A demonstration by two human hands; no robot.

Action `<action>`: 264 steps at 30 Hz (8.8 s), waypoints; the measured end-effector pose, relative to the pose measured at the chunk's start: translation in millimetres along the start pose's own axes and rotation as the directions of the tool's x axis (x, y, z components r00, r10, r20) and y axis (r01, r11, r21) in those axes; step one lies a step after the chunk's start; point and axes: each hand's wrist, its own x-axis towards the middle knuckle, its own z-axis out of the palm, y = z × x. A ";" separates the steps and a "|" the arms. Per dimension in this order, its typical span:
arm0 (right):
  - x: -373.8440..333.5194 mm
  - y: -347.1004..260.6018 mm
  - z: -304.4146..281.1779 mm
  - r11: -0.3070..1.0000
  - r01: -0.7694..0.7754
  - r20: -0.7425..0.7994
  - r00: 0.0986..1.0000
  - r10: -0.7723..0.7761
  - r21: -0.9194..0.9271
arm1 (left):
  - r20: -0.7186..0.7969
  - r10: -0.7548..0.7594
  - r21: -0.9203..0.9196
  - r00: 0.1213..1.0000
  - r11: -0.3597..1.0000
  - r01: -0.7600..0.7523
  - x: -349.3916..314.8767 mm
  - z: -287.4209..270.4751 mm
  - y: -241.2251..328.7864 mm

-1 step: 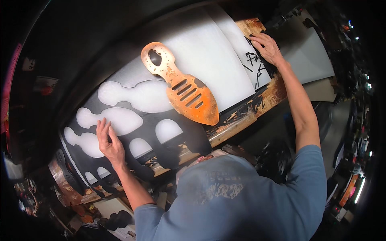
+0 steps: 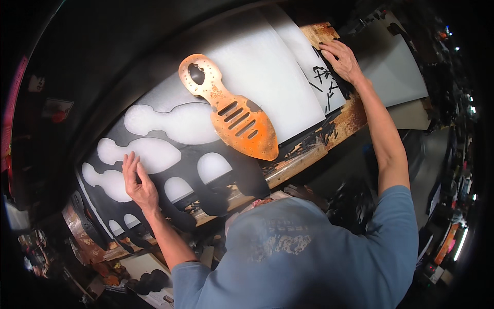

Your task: The person places black insole-like parts onto a white sheet on a workbench, then retrieves a large black rubber sheet and lays it over the sheet. The person repeatedly positions and smooths the insole parts and the rubber sheet on the work surface.

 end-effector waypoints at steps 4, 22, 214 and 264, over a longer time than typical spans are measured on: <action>7.0 -7.2 -1.8 0.978 0.164 -0.197 0.971 -0.138 0.126 | -0.093 0.086 0.082 0.992 0.994 -0.078 5.1 -0.3 34.6; 17.6 18.0 25.3 0.828 0.443 -0.089 0.893 -0.441 0.344 | 0.380 0.157 0.109 0.912 0.971 -0.213 -71.7 350.0 409.9; -198.1 177.9 9.9 0.463 -0.157 -0.043 0.919 0.392 0.872 | 0.411 0.175 0.053 0.895 0.975 -0.215 -98.2 421.3 476.9; -15.8 88.4 51.2 0.842 0.376 -0.263 0.920 -0.290 0.388 | 0.254 0.175 0.018 0.951 0.982 -0.185 -56.8 358.6 400.9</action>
